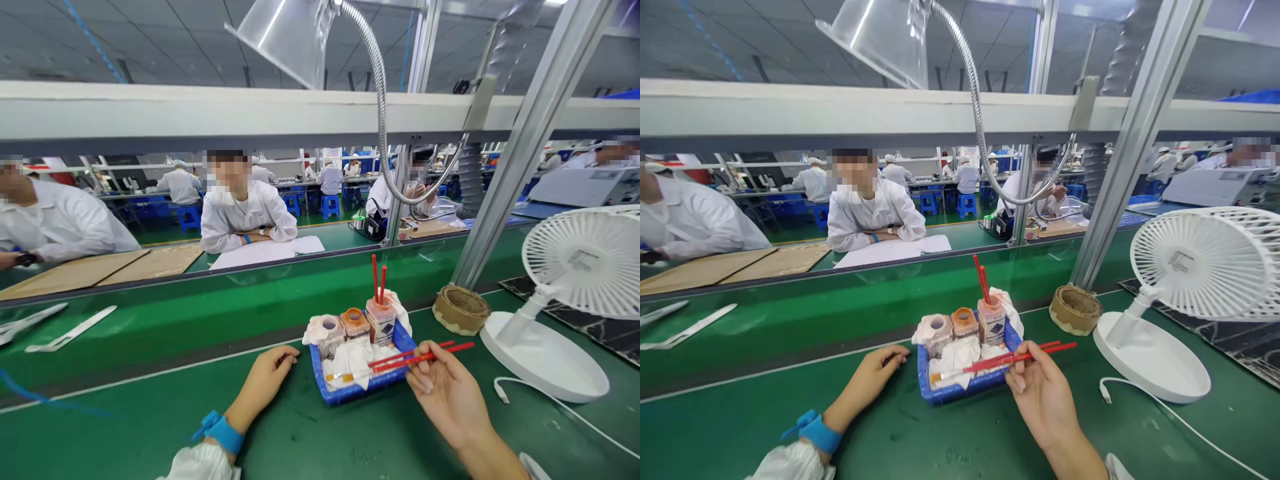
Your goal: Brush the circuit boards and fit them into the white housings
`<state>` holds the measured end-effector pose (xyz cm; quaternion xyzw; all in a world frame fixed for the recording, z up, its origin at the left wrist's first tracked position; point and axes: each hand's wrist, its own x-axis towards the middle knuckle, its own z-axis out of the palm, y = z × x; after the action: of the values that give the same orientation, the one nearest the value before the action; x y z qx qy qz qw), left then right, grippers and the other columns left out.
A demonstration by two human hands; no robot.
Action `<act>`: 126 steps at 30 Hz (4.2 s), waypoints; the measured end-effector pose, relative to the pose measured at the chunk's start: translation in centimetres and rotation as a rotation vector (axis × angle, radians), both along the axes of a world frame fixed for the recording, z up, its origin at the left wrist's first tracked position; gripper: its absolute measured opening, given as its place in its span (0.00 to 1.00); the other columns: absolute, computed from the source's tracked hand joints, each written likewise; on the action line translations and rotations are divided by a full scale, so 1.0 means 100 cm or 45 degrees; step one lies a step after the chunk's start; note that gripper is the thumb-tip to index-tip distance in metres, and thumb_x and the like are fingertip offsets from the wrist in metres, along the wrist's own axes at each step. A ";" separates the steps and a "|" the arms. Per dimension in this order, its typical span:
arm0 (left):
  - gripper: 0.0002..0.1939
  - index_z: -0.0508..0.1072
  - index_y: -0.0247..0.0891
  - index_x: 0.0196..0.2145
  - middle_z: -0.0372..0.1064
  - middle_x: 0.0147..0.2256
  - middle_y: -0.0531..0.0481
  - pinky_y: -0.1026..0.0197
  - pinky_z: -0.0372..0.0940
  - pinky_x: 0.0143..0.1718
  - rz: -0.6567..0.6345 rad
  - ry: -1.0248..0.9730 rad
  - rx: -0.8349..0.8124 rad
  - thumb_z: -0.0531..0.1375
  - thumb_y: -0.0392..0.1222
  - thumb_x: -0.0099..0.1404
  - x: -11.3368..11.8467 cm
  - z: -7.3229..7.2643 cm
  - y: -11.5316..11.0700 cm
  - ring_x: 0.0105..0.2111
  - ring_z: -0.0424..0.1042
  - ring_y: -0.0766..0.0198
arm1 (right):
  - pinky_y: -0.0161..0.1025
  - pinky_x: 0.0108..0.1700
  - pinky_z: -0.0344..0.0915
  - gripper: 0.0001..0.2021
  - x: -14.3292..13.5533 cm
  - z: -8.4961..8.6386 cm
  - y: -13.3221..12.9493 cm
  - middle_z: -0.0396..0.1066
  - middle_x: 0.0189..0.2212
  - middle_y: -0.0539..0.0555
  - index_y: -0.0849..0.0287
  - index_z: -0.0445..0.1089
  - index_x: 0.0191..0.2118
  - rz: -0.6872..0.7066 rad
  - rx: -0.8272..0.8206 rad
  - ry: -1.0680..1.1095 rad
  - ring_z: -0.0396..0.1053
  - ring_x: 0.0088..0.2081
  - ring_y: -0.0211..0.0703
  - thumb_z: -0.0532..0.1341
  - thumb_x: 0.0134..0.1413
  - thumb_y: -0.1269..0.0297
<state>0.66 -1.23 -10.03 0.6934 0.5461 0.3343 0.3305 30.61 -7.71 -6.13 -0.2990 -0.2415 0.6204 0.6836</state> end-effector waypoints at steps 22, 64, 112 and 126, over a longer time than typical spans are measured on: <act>0.22 0.70 0.34 0.27 0.69 0.24 0.49 0.62 0.62 0.27 0.302 -0.259 -0.057 0.49 0.56 0.60 0.004 -0.006 0.010 0.23 0.67 0.64 | 0.35 0.25 0.56 0.12 -0.050 0.086 0.040 0.61 0.20 0.48 0.59 0.62 0.23 -0.482 0.753 -1.400 0.59 0.21 0.35 0.53 0.55 0.62; 0.14 0.70 0.34 0.29 0.68 0.25 0.49 0.63 0.60 0.28 0.094 -0.223 -0.081 0.50 0.47 0.59 -0.001 -0.008 0.008 0.25 0.66 0.63 | 0.34 0.30 0.60 0.11 -0.038 0.103 0.024 0.67 0.27 0.49 0.58 0.63 0.32 -0.128 1.153 -2.268 0.65 0.27 0.35 0.47 0.62 0.65; 0.15 0.70 0.35 0.29 0.68 0.24 0.49 0.64 0.60 0.27 0.102 -0.221 -0.083 0.50 0.48 0.59 0.000 -0.007 0.006 0.24 0.66 0.64 | 0.32 0.33 0.70 0.07 -0.018 0.124 -0.030 0.74 0.33 0.49 0.53 0.68 0.39 -0.289 1.455 -2.379 0.72 0.33 0.39 0.54 0.57 0.64; 0.10 0.69 0.35 0.30 0.69 0.25 0.49 0.63 0.61 0.28 0.102 -0.257 -0.107 0.50 0.39 0.55 -0.001 -0.011 0.008 0.25 0.67 0.64 | 0.36 0.31 0.66 0.09 -0.030 0.116 -0.013 0.74 0.29 0.49 0.53 0.70 0.32 -0.285 1.210 -2.351 0.71 0.30 0.41 0.54 0.58 0.61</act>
<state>0.53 -0.40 -11.13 0.6195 0.5508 0.3922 0.3988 27.60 -9.03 5.51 -0.3778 -0.8602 -0.0751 0.3342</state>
